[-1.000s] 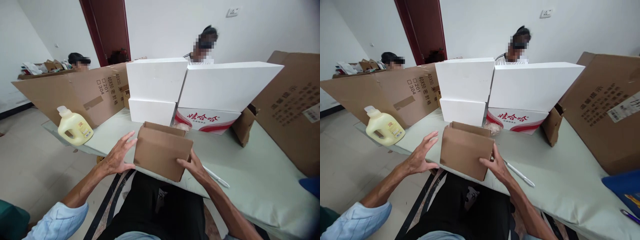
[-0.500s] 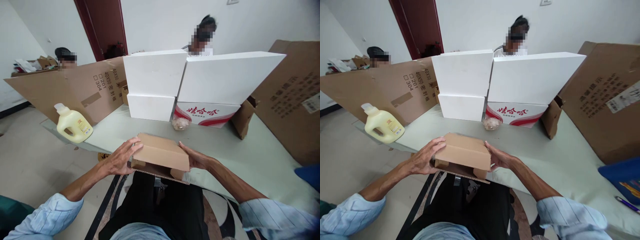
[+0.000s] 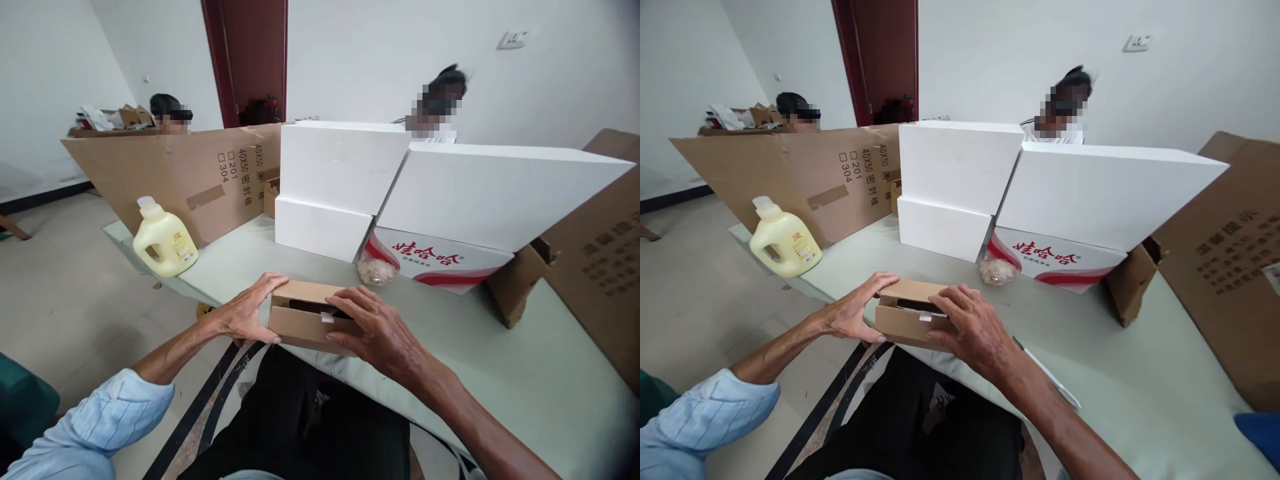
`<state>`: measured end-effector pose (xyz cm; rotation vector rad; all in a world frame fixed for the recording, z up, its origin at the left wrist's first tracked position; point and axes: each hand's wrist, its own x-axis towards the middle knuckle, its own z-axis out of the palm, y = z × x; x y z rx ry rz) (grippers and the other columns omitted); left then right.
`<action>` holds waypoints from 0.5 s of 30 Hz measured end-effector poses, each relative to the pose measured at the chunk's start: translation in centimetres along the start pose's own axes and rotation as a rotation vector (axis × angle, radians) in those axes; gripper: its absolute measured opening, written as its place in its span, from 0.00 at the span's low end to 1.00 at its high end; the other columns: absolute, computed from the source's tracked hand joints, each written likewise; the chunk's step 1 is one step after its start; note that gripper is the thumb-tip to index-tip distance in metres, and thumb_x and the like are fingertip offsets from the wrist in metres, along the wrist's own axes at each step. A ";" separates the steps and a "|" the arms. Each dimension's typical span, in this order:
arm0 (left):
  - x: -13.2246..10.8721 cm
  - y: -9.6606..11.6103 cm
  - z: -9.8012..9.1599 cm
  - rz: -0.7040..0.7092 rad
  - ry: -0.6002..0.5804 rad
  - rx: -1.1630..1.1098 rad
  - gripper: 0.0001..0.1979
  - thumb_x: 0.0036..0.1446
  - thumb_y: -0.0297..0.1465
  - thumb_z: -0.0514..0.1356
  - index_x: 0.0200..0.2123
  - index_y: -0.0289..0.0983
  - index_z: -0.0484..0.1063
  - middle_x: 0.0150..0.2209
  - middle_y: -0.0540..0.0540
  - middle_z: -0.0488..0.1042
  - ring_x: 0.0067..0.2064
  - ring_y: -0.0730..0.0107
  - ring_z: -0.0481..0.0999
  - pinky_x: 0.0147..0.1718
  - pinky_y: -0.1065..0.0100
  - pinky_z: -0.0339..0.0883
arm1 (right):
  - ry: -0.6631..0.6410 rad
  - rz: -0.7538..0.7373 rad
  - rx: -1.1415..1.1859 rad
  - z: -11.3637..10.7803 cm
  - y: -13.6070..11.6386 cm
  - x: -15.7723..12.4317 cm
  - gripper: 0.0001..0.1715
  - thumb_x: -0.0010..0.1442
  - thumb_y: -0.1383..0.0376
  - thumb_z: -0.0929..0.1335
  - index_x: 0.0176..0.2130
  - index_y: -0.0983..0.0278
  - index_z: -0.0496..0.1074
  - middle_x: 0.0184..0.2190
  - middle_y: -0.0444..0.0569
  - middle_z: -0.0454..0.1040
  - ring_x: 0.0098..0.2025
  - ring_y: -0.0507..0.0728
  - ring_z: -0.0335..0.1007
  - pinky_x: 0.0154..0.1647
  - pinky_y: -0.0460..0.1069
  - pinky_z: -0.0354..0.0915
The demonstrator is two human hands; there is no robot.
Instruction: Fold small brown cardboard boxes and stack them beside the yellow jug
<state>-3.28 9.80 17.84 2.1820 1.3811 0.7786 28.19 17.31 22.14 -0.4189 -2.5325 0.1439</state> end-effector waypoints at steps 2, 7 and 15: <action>0.3 0.0 0.0 0.030 0.023 0.028 0.58 0.44 0.35 0.77 0.74 0.41 0.52 0.72 0.32 0.57 0.72 0.41 0.63 0.69 0.42 0.64 | 0.017 -0.023 -0.038 0.7 0.4 0.7 0.16 0.72 0.59 0.72 0.57 0.61 0.75 0.49 0.57 0.81 0.46 0.64 0.76 0.42 0.57 0.73; 0.5 -0.1 0.2 0.063 0.043 0.050 0.56 0.47 0.33 0.76 0.74 0.40 0.52 0.72 0.31 0.56 0.73 0.41 0.62 0.69 0.42 0.64 | 0.110 -0.077 0.018 1.3 0.9 1.5 0.10 0.76 0.61 0.67 0.50 0.60 0.78 0.43 0.53 0.82 0.42 0.60 0.78 0.43 0.54 0.72; 0.2 0.9 0.4 0.015 0.026 0.071 0.49 0.52 0.29 0.70 0.74 0.40 0.53 0.76 0.33 0.53 0.75 0.42 0.59 0.71 0.42 0.63 | 0.148 -0.045 0.112 1.3 0.8 1.7 0.09 0.76 0.67 0.66 0.46 0.60 0.78 0.40 0.50 0.80 0.40 0.56 0.78 0.42 0.51 0.70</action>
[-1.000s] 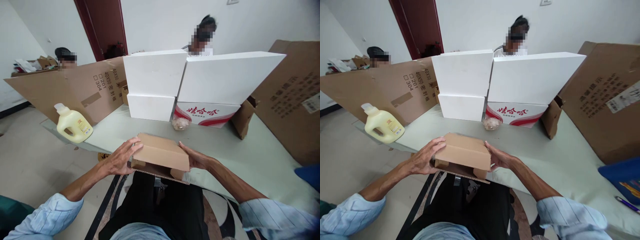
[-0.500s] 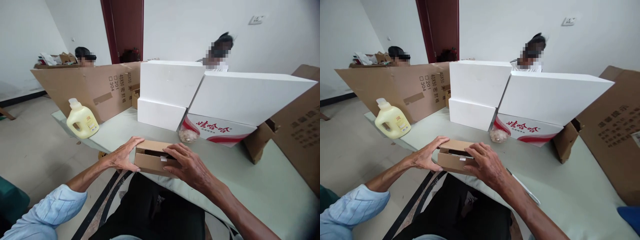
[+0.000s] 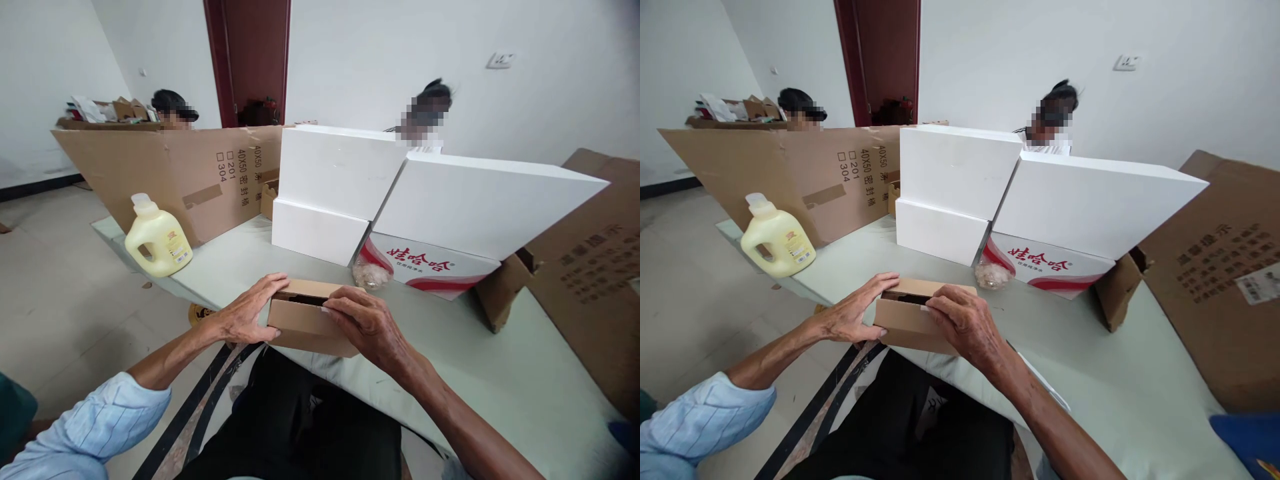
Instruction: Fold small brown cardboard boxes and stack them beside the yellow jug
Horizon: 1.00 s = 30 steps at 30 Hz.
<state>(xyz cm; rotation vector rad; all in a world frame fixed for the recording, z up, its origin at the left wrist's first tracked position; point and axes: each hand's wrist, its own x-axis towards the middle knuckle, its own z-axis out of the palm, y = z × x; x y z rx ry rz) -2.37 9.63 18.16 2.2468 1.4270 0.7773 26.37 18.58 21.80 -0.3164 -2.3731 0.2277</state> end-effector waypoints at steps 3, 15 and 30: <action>-0.1 0.2 -0.1 0.027 0.001 0.008 0.47 0.53 0.27 0.69 0.74 0.41 0.54 0.76 0.33 0.54 0.76 0.43 0.59 0.71 0.41 0.62 | -0.007 0.025 0.027 0.2 0.2 0.1 0.10 0.76 0.67 0.66 0.45 0.60 0.77 0.40 0.50 0.80 0.40 0.56 0.77 0.41 0.50 0.69; 0.3 -0.1 -0.1 0.089 0.054 0.039 0.52 0.54 0.26 0.69 0.77 0.45 0.48 0.73 0.37 0.63 0.73 0.47 0.65 0.71 0.44 0.64 | 0.062 -0.050 -0.060 0.8 0.6 0.4 0.10 0.77 0.67 0.64 0.44 0.61 0.75 0.38 0.50 0.79 0.39 0.57 0.76 0.41 0.51 0.70; 0.4 0.2 0.2 0.137 0.013 0.272 0.51 0.55 0.33 0.73 0.77 0.48 0.53 0.74 0.35 0.58 0.73 0.39 0.62 0.69 0.39 0.65 | 0.108 -0.122 -0.182 2.1 1.0 -0.5 0.09 0.75 0.71 0.63 0.45 0.59 0.72 0.39 0.50 0.77 0.37 0.57 0.70 0.41 0.52 0.66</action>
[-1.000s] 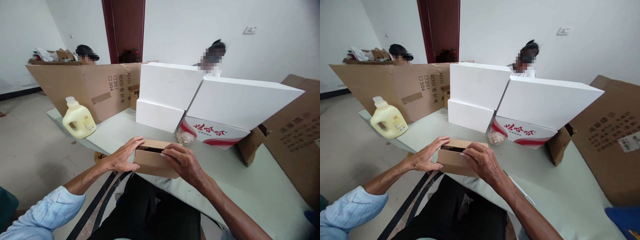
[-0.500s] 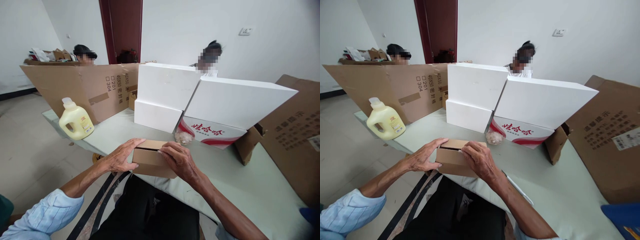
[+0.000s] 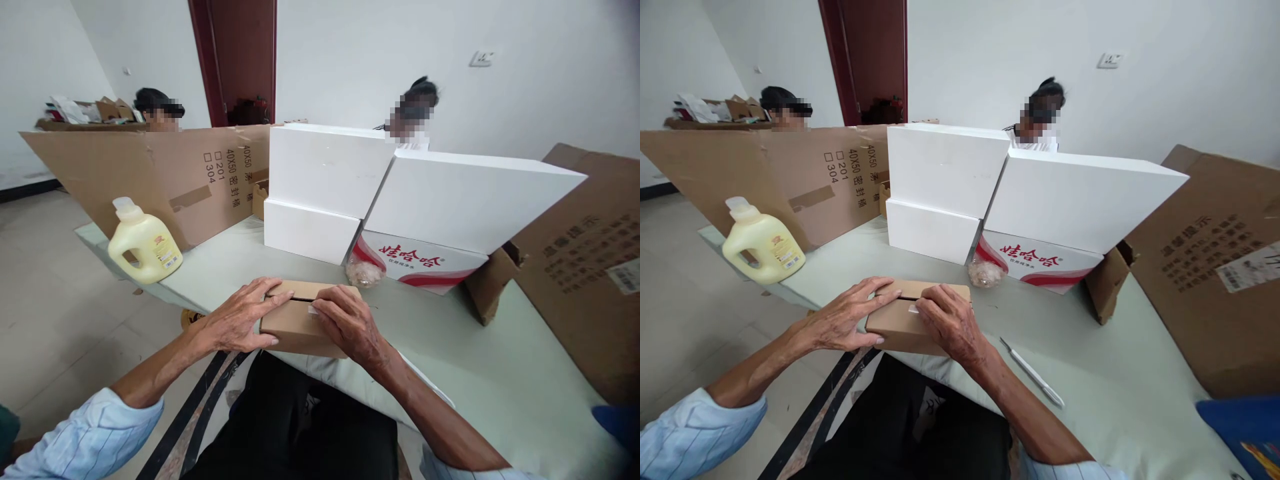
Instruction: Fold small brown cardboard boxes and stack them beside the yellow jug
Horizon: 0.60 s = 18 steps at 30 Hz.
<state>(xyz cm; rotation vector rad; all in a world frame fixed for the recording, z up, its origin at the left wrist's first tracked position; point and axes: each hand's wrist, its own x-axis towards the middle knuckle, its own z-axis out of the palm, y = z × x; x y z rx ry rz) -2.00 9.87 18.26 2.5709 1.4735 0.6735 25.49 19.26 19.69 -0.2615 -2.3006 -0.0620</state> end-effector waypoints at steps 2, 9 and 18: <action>-0.1 0.0 0.5 0.016 0.021 0.036 0.54 0.54 0.38 0.75 0.78 0.47 0.52 0.73 0.33 0.59 0.72 0.37 0.62 0.68 0.38 0.64 | -0.022 -0.003 0.017 0.0 -0.1 -0.2 0.09 0.75 0.71 0.64 0.45 0.59 0.72 0.39 0.51 0.77 0.37 0.57 0.69 0.41 0.52 0.67; -0.7 -0.3 2.2 0.032 0.059 0.124 0.48 0.60 0.39 0.72 0.78 0.49 0.52 0.77 0.34 0.53 0.73 0.33 0.57 0.67 0.33 0.65 | 0.017 0.061 0.147 -0.8 -0.9 -0.5 0.08 0.74 0.71 0.65 0.46 0.59 0.72 0.39 0.51 0.77 0.39 0.57 0.73 0.42 0.52 0.71; -0.6 0.1 1.4 0.053 0.047 0.106 0.51 0.56 0.36 0.74 0.77 0.48 0.53 0.76 0.34 0.55 0.73 0.34 0.58 0.66 0.35 0.66 | 0.167 0.660 0.018 -3.9 9.4 -4.8 0.14 0.72 0.55 0.65 0.35 0.57 0.72 0.33 0.48 0.76 0.35 0.59 0.71 0.41 0.54 0.69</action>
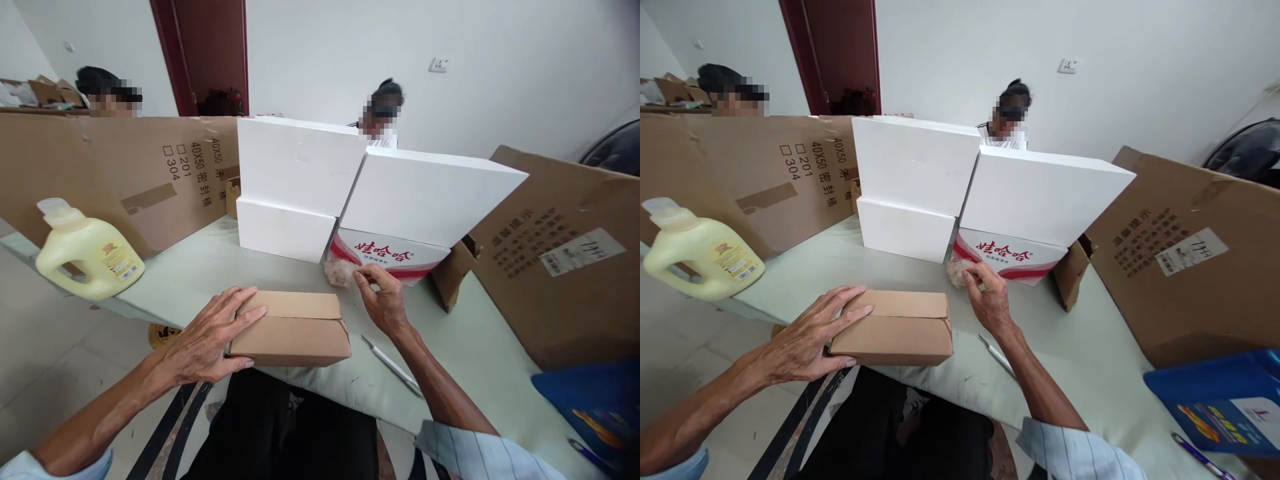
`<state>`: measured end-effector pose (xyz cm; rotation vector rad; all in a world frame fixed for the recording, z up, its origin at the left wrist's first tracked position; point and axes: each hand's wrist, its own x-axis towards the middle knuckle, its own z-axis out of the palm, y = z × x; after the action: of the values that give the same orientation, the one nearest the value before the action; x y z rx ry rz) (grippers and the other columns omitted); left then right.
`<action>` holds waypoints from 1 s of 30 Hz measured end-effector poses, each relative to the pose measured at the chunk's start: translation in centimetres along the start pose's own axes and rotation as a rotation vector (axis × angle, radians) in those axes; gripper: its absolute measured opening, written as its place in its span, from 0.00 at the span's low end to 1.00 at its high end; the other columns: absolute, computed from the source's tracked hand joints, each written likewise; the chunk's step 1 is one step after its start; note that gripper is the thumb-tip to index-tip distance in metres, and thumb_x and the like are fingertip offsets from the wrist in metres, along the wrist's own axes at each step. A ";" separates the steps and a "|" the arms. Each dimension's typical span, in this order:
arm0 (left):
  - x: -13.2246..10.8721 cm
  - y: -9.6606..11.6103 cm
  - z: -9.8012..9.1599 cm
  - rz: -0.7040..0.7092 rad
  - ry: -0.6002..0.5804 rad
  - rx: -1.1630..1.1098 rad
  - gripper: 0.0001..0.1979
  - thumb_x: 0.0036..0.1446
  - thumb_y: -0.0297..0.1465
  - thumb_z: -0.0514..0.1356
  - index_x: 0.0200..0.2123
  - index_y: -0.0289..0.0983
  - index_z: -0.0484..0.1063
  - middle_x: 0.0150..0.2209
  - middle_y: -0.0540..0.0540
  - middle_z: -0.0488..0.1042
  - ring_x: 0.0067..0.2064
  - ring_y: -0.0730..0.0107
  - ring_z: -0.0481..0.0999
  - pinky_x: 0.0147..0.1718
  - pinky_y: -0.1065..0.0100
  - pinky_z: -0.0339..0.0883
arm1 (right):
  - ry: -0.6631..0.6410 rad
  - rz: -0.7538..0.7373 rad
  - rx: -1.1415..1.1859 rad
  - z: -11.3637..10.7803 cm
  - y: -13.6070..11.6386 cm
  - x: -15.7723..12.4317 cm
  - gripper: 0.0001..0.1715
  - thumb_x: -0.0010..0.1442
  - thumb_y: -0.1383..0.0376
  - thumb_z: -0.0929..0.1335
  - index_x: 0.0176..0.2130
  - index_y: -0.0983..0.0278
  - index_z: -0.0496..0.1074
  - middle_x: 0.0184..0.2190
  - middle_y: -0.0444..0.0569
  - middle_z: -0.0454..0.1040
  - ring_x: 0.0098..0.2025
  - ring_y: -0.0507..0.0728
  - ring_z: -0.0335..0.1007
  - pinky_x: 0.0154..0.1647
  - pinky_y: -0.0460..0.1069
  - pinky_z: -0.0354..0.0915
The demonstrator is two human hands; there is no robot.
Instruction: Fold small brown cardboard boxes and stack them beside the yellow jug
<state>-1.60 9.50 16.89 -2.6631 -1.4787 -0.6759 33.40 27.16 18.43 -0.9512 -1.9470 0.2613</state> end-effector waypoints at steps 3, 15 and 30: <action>0.9 -0.4 -0.6 0.004 -0.041 0.008 0.54 0.54 0.36 0.75 0.78 0.48 0.51 0.74 0.34 0.57 0.71 0.35 0.62 0.65 0.38 0.68 | -0.053 0.122 -0.068 1.1 4.8 0.4 0.15 0.69 0.54 0.65 0.33 0.58 0.71 0.33 0.50 0.76 0.35 0.60 0.69 0.42 0.55 0.67; 7.0 -2.4 -6.0 -0.080 -0.438 -0.083 0.48 0.61 0.51 0.69 0.78 0.56 0.50 0.74 0.45 0.65 0.71 0.42 0.67 0.65 0.49 0.69 | -0.007 0.218 -0.094 5.4 14.5 0.2 0.17 0.63 0.50 0.68 0.30 0.58 0.70 0.32 0.53 0.75 0.39 0.63 0.69 0.44 0.57 0.65; 30.5 -5.2 12.5 0.375 -0.646 0.224 0.37 0.70 0.27 0.52 0.78 0.52 0.49 0.55 0.41 0.78 0.48 0.56 0.79 0.42 0.62 0.68 | -0.019 0.256 0.008 5.9 17.2 1.1 0.15 0.63 0.55 0.66 0.31 0.61 0.75 0.32 0.49 0.76 0.36 0.59 0.71 0.40 0.51 0.65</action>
<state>12.61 39.67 16.12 -2.9755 -0.9760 0.3849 37.17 40.67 6.88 -1.1967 -1.8389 0.4257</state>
